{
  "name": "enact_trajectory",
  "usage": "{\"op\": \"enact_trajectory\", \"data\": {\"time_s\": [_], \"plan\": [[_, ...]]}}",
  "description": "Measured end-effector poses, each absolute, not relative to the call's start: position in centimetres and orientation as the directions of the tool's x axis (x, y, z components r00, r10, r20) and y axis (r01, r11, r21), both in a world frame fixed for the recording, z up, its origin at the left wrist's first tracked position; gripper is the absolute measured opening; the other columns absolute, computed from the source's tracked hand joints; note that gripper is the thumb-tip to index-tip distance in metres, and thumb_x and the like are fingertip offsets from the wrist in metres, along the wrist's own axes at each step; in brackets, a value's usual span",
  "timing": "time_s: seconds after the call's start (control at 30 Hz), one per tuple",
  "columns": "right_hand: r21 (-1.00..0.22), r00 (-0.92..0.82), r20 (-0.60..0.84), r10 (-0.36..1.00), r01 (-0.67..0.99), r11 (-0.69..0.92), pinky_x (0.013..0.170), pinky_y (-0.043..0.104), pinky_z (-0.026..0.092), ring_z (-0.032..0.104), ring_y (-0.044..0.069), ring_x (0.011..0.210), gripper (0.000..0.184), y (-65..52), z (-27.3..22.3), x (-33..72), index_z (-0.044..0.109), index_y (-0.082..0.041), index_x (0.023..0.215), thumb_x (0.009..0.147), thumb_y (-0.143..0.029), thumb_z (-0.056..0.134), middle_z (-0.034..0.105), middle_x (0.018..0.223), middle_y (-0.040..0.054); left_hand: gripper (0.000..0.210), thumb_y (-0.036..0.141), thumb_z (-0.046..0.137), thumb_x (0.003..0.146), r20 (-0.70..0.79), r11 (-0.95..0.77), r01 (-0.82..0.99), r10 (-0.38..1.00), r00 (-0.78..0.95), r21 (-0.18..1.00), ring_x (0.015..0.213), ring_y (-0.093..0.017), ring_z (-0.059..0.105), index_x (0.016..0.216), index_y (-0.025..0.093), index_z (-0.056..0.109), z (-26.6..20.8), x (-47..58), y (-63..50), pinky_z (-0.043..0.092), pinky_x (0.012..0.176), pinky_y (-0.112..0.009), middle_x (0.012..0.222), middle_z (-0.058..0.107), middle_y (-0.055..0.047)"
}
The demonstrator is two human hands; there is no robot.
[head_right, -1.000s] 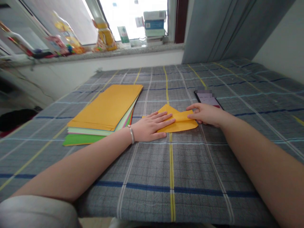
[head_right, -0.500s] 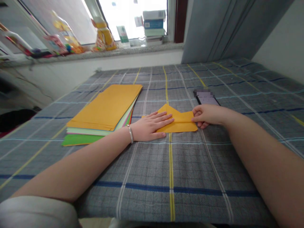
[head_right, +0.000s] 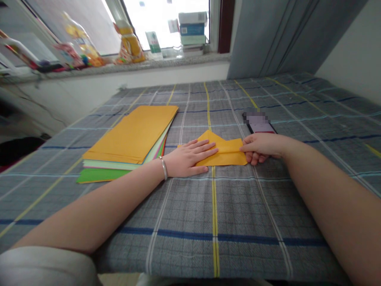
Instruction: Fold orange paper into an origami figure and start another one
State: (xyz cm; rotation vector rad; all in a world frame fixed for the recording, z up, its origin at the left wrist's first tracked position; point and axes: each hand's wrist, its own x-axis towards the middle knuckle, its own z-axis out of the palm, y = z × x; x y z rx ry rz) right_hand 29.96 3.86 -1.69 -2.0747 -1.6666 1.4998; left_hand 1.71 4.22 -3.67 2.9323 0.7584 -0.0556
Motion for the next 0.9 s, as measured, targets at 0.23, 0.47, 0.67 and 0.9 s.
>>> {"op": "enact_trajectory", "data": {"time_s": [0.23, 0.47, 0.67, 0.9], "plan": [[-0.513, -0.077, -0.682, 0.728, 0.759, -0.4, 0.044, 0.021, 0.046, 0.055, 0.01, 0.045, 0.035, 4.0, -1.1, 29.8, 0.057, -0.019, 0.062, 0.095, -0.026, 0.045, 0.061, 0.057, 0.005, 0.066, 0.056, 0.036, 0.1, -0.098, -0.864, 0.493, 0.484, 0.869, 0.102, 0.152, -0.025, 0.015, 0.157, 0.024, 0.022, -3.4, 1.8, 4.2, 0.01, 0.124, -0.044, 0.164, 0.018, -0.005], [-0.46, -0.066, -0.672, 0.738, 0.818, -0.346, 0.048, 0.027, 0.048, 0.055, 0.013, 0.044, 0.036, 4.1, -1.3, 29.7, 0.055, -0.021, 0.06, 0.093, -0.023, 0.042, 0.06, 0.055, 0.005, 0.066, 0.056, 0.036, 0.1, -0.09, -0.868, 0.487, 0.48, 0.873, 0.097, 0.152, -0.025, 0.017, 0.157, 0.025, 0.022, -3.4, 1.8, 4.2, 0.011, 0.123, -0.044, 0.164, 0.019, -0.004], [-0.236, 0.093, -0.116, 0.989, 0.964, -0.118, 0.057, 0.036, 0.047, 0.06, 0.022, 0.057, 0.02, 3.8, 0.0, 28.9, 0.055, -0.023, 0.066, 0.085, -0.028, 0.051, 0.064, 0.064, 0.007, 0.067, 0.056, 0.036, 0.1, -0.109, -0.859, 0.503, 0.493, 0.863, 0.093, 0.152, -0.025, 0.014, 0.157, 0.024, 0.021, -3.4, 1.9, 4.1, 0.009, 0.124, -0.044, 0.164, 0.017, -0.004], [-0.189, -0.35, 0.29, 0.891, 0.891, 0.412, 0.096, 0.045, 0.046, 0.062, 0.03, 0.109, 0.038, 2.5, -2.4, 24.8, 0.065, -0.018, 0.113, 0.087, -0.042, 0.052, 0.07, 0.117, 0.0126, 0.076, 0.059, 0.033, 0.099, -0.12, -0.834, 0.539, 0.527, 0.841, 0.12, 0.153, -0.023, 0.01, 0.157, 0.014, 0.016, -3.5, 2.0, 4.0, 0.005, 0.124, -0.043, 0.164, 0.013, -0.009]]}}
